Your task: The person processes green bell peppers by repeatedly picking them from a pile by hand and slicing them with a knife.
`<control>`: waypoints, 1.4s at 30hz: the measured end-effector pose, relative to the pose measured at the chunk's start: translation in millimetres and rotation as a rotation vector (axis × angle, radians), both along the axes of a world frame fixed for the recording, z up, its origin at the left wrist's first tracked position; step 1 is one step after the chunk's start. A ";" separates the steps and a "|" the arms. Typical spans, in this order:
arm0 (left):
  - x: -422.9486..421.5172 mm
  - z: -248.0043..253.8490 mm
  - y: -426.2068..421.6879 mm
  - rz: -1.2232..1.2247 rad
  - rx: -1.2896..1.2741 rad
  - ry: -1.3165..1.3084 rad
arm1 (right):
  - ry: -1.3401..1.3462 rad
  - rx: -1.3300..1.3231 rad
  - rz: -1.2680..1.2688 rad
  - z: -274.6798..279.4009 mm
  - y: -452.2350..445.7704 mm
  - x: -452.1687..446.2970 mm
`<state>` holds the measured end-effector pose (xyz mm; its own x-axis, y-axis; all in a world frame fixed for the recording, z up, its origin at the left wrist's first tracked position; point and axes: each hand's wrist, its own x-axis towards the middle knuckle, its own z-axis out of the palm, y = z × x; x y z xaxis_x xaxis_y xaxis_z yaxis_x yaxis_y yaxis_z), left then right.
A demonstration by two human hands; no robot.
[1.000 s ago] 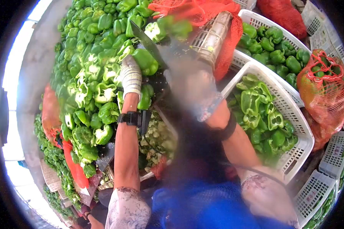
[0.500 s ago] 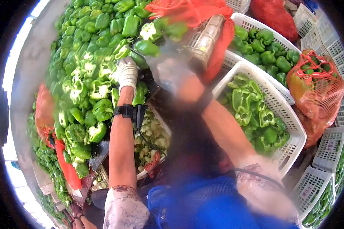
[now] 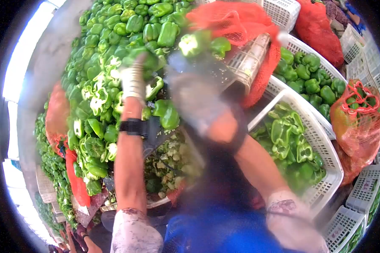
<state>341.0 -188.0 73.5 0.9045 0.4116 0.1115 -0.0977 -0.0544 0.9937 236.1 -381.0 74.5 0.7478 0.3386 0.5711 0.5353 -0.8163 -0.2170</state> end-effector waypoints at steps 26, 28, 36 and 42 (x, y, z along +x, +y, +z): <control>181.2 -4.3 39.8 -0.088 0.886 0.231 | 0.408 0.503 -0.225 1.2 -26.1 46.1; 162.5 23.2 36.3 -0.027 0.807 0.166 | 0.416 0.491 -0.252 6.4 -24.0 44.9; 32.8 -28.9 -30.0 -0.086 0.667 0.067 | 0.261 0.414 -0.209 3.1 -28.6 -10.8; -17.3 -56.6 -42.9 -0.186 0.306 0.229 | 0.312 0.259 -0.256 -24.7 -40.5 -22.2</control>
